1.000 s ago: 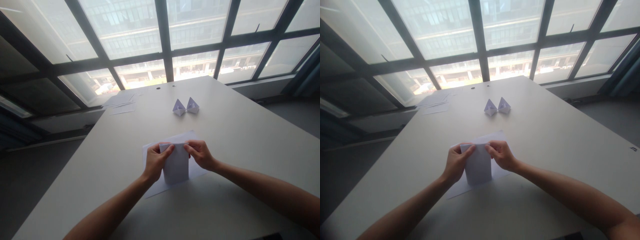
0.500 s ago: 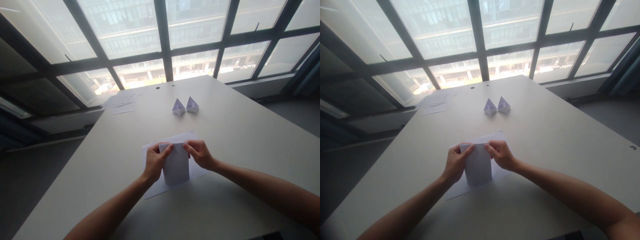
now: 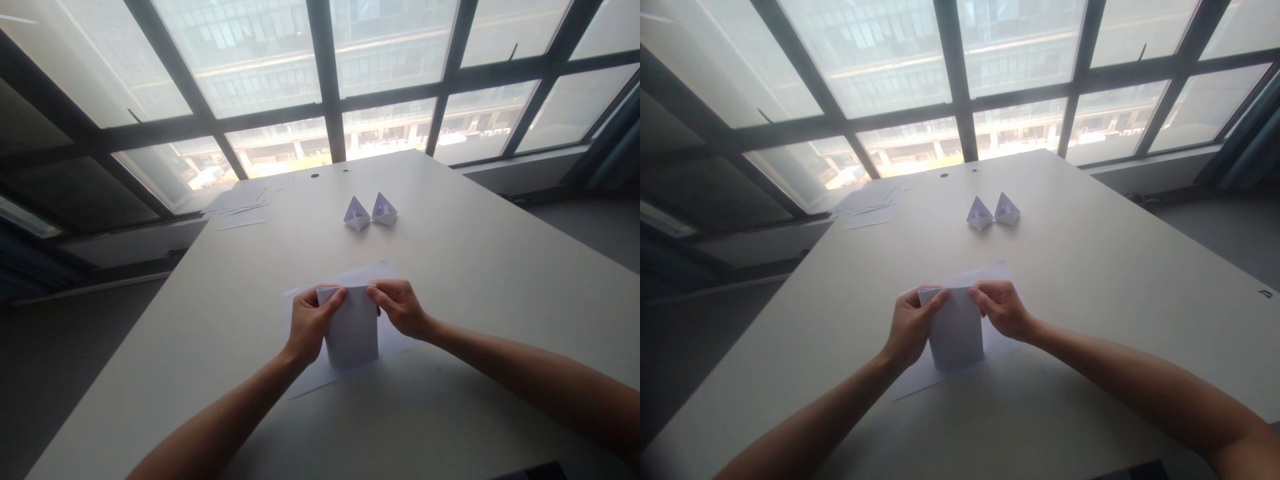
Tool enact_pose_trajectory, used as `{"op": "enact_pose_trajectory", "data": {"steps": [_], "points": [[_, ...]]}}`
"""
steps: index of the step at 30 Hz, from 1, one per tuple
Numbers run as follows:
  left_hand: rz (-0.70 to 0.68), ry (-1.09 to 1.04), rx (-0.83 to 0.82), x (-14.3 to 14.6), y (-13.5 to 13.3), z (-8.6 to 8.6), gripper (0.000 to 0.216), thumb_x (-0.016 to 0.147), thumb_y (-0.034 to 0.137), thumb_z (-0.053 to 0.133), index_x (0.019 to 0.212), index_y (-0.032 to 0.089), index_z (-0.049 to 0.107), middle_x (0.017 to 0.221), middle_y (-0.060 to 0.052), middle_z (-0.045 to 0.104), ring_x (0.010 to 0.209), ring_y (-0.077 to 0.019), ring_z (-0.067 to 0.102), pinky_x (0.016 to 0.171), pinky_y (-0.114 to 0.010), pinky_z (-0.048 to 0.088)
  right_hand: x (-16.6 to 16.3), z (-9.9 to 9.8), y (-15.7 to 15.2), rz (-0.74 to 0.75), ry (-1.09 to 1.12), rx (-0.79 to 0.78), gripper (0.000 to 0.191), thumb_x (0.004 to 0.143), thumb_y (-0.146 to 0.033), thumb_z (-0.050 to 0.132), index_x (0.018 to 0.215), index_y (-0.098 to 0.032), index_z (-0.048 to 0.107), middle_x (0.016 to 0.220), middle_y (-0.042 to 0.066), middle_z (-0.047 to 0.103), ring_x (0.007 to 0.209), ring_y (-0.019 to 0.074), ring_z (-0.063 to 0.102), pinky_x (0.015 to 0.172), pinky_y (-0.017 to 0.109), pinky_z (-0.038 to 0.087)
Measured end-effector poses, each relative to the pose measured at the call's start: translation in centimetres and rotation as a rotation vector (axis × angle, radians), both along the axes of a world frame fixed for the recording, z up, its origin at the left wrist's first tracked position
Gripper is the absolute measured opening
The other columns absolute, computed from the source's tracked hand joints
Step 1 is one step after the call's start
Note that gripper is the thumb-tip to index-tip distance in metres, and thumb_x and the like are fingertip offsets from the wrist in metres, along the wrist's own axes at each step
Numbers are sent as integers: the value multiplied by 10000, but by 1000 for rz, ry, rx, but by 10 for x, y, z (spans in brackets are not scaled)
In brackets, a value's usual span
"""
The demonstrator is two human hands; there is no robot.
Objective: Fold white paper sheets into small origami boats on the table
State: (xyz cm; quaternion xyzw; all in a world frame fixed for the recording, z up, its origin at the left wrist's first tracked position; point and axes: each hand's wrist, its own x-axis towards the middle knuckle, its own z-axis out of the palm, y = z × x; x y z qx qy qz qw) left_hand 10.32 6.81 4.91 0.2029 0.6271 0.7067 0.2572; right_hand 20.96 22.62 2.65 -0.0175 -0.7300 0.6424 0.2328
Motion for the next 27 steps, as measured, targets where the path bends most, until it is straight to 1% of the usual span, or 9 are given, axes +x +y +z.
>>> {"op": "enact_pose_trajectory", "data": {"steps": [10, 15, 19, 23, 27], "points": [[-55, -17, 23, 0, -1, 2, 323, 701, 421, 813, 817, 127, 750, 736, -59, 701, 630, -152, 600, 577, -252, 483, 1, 1, 4, -10, 19, 22, 478, 951, -458, 495, 559, -184, 488, 554, -8, 480, 555, 130, 459, 558, 273, 356], [-58, 106, 22, -5, -4, 5, 318, 761, 434, 766, 853, 130, 773, 777, -78, 726, 668, -160, 615, 599, -248, 472, 2, 2, 6, -27, 32, 29, 454, 957, -429, 497, 575, -185, 496, 563, -11, 479, 557, 131, 456, 558, 272, 350], [-66, 202, 8, -8, -6, 10, 289, 763, 414, 770, 870, 147, 790, 799, -84, 744, 708, -180, 633, 625, -260, 472, 4, 4, 9, -50, 40, 66, 445, 958, -419, 499, 580, -185, 507, 563, -11, 478, 559, 134, 455, 555, 272, 344], [-57, 222, -11, -10, -7, 11, 269, 769, 419, 764, 813, 156, 798, 762, -63, 735, 662, -155, 602, 603, -246, 436, 6, 5, 13, -61, 59, 125, 436, 957, -402, 500, 579, -184, 515, 569, -6, 488, 564, 138, 461, 564, 277, 347], [-73, 168, 8, -11, -6, 9, 294, 773, 437, 759, 759, 144, 787, 688, -41, 698, 619, -129, 564, 583, -234, 414, 5, 3, 18, -54, 68, 154, 424, 957, -385, 508, 584, -183, 509, 575, -9, 479, 567, 133, 449, 562, 274, 339]]}}
